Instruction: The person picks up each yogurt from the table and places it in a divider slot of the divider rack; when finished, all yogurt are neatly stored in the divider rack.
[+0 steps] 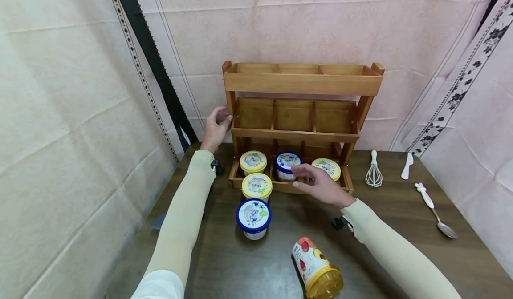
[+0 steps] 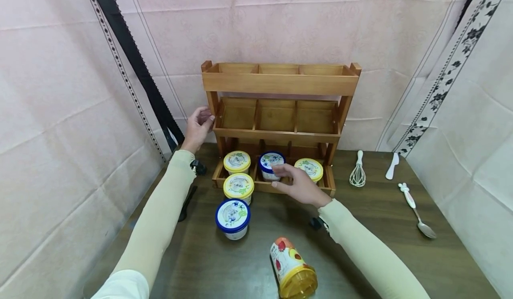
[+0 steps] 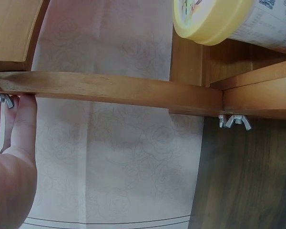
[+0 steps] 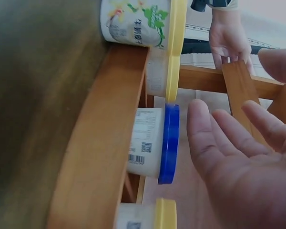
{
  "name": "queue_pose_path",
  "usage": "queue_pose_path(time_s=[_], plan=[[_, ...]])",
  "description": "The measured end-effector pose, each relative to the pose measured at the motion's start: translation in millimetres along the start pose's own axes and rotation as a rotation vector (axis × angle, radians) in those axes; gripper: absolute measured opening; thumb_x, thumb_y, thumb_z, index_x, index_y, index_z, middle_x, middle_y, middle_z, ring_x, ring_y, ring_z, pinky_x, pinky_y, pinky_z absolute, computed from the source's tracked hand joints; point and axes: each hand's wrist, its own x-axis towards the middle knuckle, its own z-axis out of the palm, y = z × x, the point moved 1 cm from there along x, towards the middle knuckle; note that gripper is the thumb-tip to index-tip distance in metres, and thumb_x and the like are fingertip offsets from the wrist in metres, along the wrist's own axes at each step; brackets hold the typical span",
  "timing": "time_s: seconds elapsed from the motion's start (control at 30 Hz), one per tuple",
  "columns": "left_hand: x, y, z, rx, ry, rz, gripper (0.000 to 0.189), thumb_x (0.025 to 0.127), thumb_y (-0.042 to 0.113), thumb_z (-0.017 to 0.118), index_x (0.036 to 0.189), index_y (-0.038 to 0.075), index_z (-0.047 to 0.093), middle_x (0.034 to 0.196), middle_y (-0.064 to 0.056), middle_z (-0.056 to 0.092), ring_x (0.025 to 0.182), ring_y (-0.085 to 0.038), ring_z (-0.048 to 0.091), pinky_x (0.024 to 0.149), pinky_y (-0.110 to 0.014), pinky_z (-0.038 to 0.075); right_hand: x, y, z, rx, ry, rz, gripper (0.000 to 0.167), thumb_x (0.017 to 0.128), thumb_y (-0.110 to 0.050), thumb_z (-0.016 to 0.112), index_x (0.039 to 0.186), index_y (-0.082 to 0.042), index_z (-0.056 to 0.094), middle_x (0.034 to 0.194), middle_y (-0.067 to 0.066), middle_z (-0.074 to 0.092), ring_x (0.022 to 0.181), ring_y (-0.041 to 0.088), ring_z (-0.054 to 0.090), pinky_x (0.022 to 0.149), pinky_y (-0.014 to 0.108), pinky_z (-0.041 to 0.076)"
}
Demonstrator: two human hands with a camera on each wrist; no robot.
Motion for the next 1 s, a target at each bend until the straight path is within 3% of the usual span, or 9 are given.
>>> queue_pose_path(time_s=[0.27, 0.43, 0.67, 0.83, 1.0], plan=[[-1.3, 0.5, -0.7, 0.002, 0.001, -0.01, 0.035, 0.105, 0.025, 0.069, 0.14, 0.022, 0.063, 0.133, -0.007, 0.064, 0.123, -0.024, 0.064, 0.106, -0.042, 0.055, -40.3, 6, 0, -0.007, -0.03, -0.033, 0.048, 0.103, -0.034, 0.072, 0.145, -0.014, 0.06, 0.143, 0.014, 0.066, 0.134, 0.034, 0.063, 0.109, 0.056, 0.052], [-1.1, 0.6, -0.3, 0.0, 0.001, -0.004, 0.036, 0.105, 0.025, 0.068, 0.14, 0.022, 0.063, 0.132, -0.008, 0.064, 0.123, -0.024, 0.064, 0.104, -0.041, 0.056, -63.7, 7, 1, 0.0, -0.049, -0.062, 0.04, 0.104, -0.029, 0.07, 0.141, -0.016, 0.062, 0.139, 0.006, 0.068, 0.131, 0.029, 0.065, 0.108, 0.055, 0.054], [-2.1, 3.0, 1.5, -0.006, 0.001, -0.021, 0.038, 0.106, 0.02, 0.066, 0.144, 0.017, 0.06, 0.136, -0.011, 0.062, 0.125, -0.028, 0.062, 0.105, -0.044, 0.054, -99.7, 6, 9, 0.005, -0.097, -0.105, 0.038, 0.103, -0.019, 0.071, 0.14, -0.02, 0.064, 0.139, 0.002, 0.068, 0.127, 0.031, 0.066, 0.098, 0.033, 0.059], [-1.5, 3.4, 2.2, -0.01, -0.001, -0.024, 0.039, 0.107, 0.02, 0.066, 0.145, 0.016, 0.059, 0.138, -0.012, 0.061, 0.127, -0.028, 0.061, 0.107, -0.045, 0.053, -123.9, 7, 15, 0.004, -0.143, -0.168, 0.04, 0.102, -0.013, 0.071, 0.14, -0.024, 0.065, 0.146, 0.006, 0.064, 0.126, 0.019, 0.065, 0.091, 0.033, 0.062], [-0.6, 1.3, 1.1, -0.006, 0.001, -0.018, 0.037, 0.106, 0.023, 0.067, 0.143, 0.019, 0.061, 0.135, -0.009, 0.062, 0.125, -0.025, 0.062, 0.107, -0.042, 0.054, -141.4, 9, 20, 0.124, -0.249, -0.227, 0.05, 0.097, 0.001, 0.068, 0.144, -0.016, 0.062, 0.154, 0.011, 0.057, 0.132, 0.013, 0.06, 0.095, 0.038, 0.061]])
